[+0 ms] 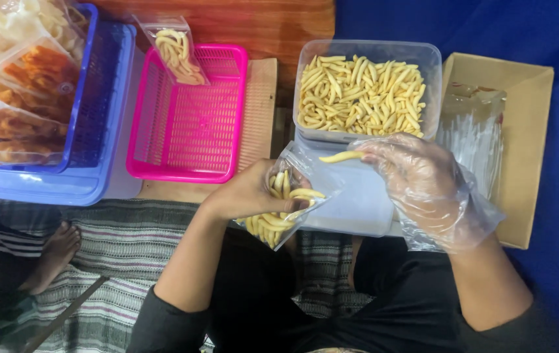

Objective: Packaging snack sticks into small plastic bags from a larger container using hands and a small plastic cup.

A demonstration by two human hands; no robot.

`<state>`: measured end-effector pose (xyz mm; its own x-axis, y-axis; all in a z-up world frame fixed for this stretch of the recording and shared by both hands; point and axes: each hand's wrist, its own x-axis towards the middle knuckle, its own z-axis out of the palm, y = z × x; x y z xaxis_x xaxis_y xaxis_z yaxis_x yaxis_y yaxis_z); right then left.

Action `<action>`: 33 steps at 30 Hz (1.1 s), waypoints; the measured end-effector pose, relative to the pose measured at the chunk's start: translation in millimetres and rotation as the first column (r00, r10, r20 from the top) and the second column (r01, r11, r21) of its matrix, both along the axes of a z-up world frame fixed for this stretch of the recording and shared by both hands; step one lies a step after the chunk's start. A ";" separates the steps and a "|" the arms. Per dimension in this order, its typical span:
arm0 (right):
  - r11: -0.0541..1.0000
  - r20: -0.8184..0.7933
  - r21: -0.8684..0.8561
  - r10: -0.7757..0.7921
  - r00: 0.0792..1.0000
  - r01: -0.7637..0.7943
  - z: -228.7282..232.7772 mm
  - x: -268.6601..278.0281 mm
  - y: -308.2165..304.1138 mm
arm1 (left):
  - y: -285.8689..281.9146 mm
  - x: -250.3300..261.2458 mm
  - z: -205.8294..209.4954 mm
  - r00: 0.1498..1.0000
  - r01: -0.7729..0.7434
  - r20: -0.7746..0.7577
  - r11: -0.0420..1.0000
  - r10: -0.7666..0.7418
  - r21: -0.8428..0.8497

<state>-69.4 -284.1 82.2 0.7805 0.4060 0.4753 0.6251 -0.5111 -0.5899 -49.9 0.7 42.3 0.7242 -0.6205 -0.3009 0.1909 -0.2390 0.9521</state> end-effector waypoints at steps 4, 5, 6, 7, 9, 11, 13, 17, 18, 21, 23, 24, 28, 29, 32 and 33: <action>0.998 -0.049 0.045 0.053 0.997 -0.051 3.7 -2.6 0.9 | 0.2 0.9 6.4 0.999 0.027 0.017 0.999 -0.027 0.042; 0.998 -0.088 0.039 0.061 0.994 -0.058 1.2 -2.9 -0.6 | -0.6 0.5 9.1 0.999 0.033 0.036 0.998 -0.035 0.060; 0.997 -0.125 0.032 0.068 0.990 -0.065 -1.0 -2.8 -2.3 | -1.7 0.7 12.0 0.997 0.039 0.056 0.996 -0.044 0.078; 0.997 -0.127 0.033 0.070 0.989 -0.066 0.1 -3.3 0.0 | -1.3 -0.1 12.8 0.998 0.038 0.054 0.996 -0.043 0.078; 0.998 -0.153 0.048 0.046 0.987 -0.039 3.4 -4.1 3.2 | -2.2 0.7 14.4 0.996 0.051 0.065 0.994 -0.057 0.099; 0.991 -0.281 0.130 0.076 0.957 -0.040 -2.0 -5.7 0.5 | -2.8 2.5 13.5 0.993 0.071 0.085 0.988 -0.083 0.138; 0.977 -0.408 0.209 0.117 0.905 -0.032 -5.0 -7.5 2.8 | -3.1 0.8 9.5 0.990 0.088 0.095 0.981 -0.106 0.174; 0.983 -0.353 0.174 0.112 0.929 -0.053 -0.5 -7.2 13.1 | -5.2 2.2 7.4 0.984 0.098 0.128 0.974 -0.125 0.203; 0.965 -0.498 0.260 0.156 0.853 -0.025 1.5 -9.9 15.0 | -5.9 0.8 8.5 0.983 0.102 0.124 0.967 -0.133 0.233; 0.984 -0.170 -0.005 0.177 0.969 -0.181 -10.5 -5.5 13.4 | -8.0 0.2 8.2 0.987 0.104 0.096 0.967 -0.129 0.231; 0.982 -0.129 0.008 0.190 0.973 -0.190 -17.1 -3.9 15.4 | -7.9 1.0 7.2 0.988 0.109 0.091 0.976 -0.128 0.188; 0.979 -0.088 0.022 0.203 0.975 -0.202 -20.5 -3.7 16.6 | -7.5 0.4 6.6 0.988 0.112 0.086 0.983 -0.126 0.146; 0.986 -0.059 0.031 0.164 0.985 -0.162 -17.9 -5.7 25.4 | -3.0 0.3 5.1 0.987 0.110 0.096 0.982 -0.126 0.156; 0.993 -0.059 -0.026 0.116 0.992 -0.117 -18.1 -5.5 26.0 | -2.6 0.3 5.8 0.990 0.102 0.083 0.982 -0.117 0.159; 0.991 -0.017 -0.129 0.033 0.999 -0.035 -26.1 -2.7 26.8 | -2.0 0.4 10.1 0.992 0.100 0.060 0.980 -0.112 0.172; 0.985 0.029 -0.174 0.003 1.000 0.002 -29.8 -1.5 27.2 | -1.6 0.4 12.0 0.992 0.104 0.056 0.978 -0.116 0.181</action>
<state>-70.9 -256.9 52.4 0.7674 0.4846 0.4199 0.6408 -0.6042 -0.4736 -49.5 -0.9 54.3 0.6768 -0.6382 -0.3670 0.0920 -0.4213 0.9022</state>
